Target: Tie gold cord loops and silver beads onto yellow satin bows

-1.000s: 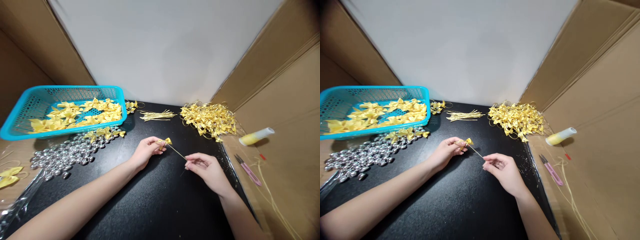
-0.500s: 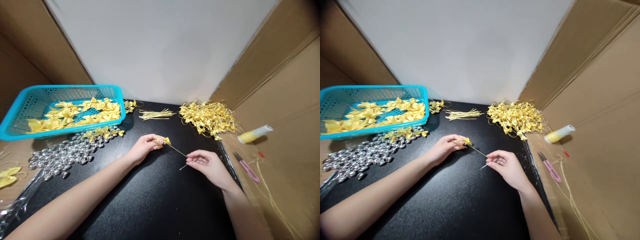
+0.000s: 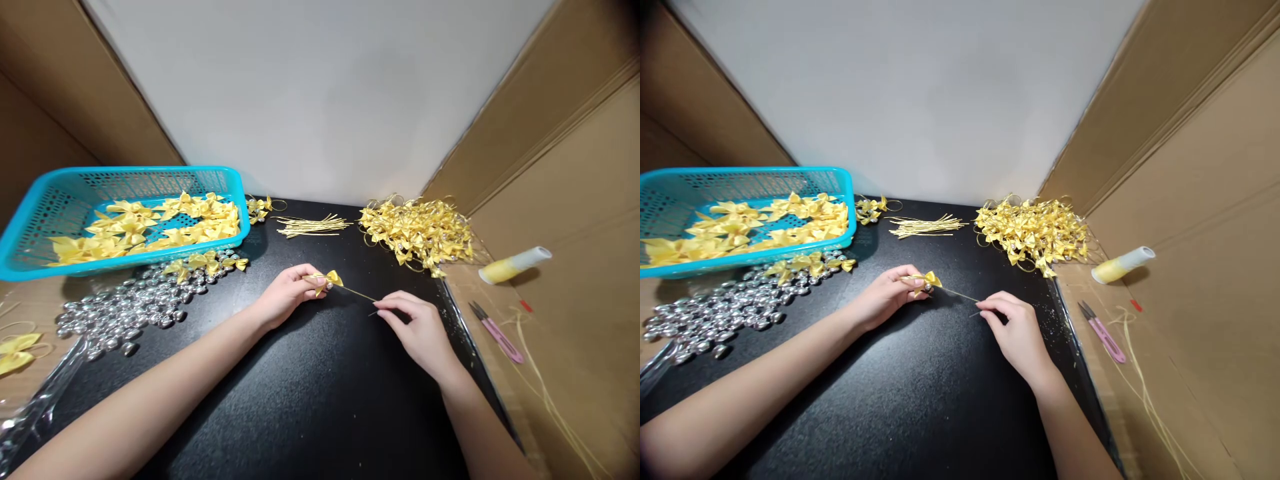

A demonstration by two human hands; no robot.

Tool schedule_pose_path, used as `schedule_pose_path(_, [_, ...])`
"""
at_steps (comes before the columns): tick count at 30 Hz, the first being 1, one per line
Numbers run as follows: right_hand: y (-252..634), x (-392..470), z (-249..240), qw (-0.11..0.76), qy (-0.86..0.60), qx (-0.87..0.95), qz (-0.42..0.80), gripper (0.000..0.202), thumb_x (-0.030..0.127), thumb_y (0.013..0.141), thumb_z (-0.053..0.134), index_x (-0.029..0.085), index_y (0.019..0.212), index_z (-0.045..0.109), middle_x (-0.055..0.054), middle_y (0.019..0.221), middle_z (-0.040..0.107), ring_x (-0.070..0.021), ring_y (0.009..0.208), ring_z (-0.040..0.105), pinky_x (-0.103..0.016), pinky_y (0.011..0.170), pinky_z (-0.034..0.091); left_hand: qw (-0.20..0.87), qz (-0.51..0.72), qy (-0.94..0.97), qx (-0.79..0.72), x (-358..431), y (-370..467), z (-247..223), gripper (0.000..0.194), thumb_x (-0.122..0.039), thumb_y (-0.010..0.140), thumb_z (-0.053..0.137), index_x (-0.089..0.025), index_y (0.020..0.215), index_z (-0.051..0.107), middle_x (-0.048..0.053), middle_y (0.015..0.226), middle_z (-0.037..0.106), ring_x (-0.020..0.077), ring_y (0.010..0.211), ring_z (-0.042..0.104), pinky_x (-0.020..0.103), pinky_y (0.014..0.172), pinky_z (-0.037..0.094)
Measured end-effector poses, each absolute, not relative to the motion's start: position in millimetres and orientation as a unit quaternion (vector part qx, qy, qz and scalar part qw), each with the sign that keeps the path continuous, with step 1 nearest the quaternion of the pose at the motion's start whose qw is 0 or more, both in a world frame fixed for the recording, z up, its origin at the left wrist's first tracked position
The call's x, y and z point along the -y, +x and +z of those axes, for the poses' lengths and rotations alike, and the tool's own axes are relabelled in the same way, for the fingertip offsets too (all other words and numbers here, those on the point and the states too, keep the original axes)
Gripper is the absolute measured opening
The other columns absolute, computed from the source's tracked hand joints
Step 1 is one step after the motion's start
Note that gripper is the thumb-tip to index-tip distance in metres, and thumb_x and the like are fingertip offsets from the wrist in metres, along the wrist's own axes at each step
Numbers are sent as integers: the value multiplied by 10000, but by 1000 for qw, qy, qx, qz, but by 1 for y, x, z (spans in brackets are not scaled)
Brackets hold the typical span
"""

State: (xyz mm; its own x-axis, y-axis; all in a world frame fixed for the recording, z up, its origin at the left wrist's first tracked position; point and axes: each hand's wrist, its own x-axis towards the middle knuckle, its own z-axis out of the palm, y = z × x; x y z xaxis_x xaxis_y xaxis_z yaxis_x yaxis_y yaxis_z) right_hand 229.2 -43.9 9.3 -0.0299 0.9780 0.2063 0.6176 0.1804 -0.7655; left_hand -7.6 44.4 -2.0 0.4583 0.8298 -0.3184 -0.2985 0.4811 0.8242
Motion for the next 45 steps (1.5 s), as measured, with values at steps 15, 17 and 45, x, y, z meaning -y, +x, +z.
schedule_pose_path(15, [227, 44, 12, 551, -487, 446, 510, 224, 417, 841, 689, 215, 827, 592, 58, 645, 531, -79, 525, 484, -318, 739, 511, 801, 361, 308, -366, -45, -7, -1, 255, -255, 551, 871, -150, 649, 660, -9, 724, 663, 112, 731, 590, 262, 726, 473])
schedule_pose_path(17, [225, 44, 16, 570, -460, 409, 545, 219, 404, 842, 692, 217, 819, 582, 82, 603, 470, -58, 471, 401, -318, 726, 500, 793, 355, 327, -372, -44, -6, 0, 234, -256, 567, 857, -147, 658, 670, 0, 745, 668, 108, 721, 584, 262, 726, 469])
schedule_pose_path(45, [219, 61, 40, 663, -382, 455, 456, 156, 374, 890, 626, 270, 783, 578, 73, 547, 312, -102, 476, 313, -304, 569, 402, 270, 237, 889, -286, -26, -6, -5, 114, -216, 846, 576, -218, 760, 650, 83, 1031, 763, 246, 989, 663, 389, 865, 447])
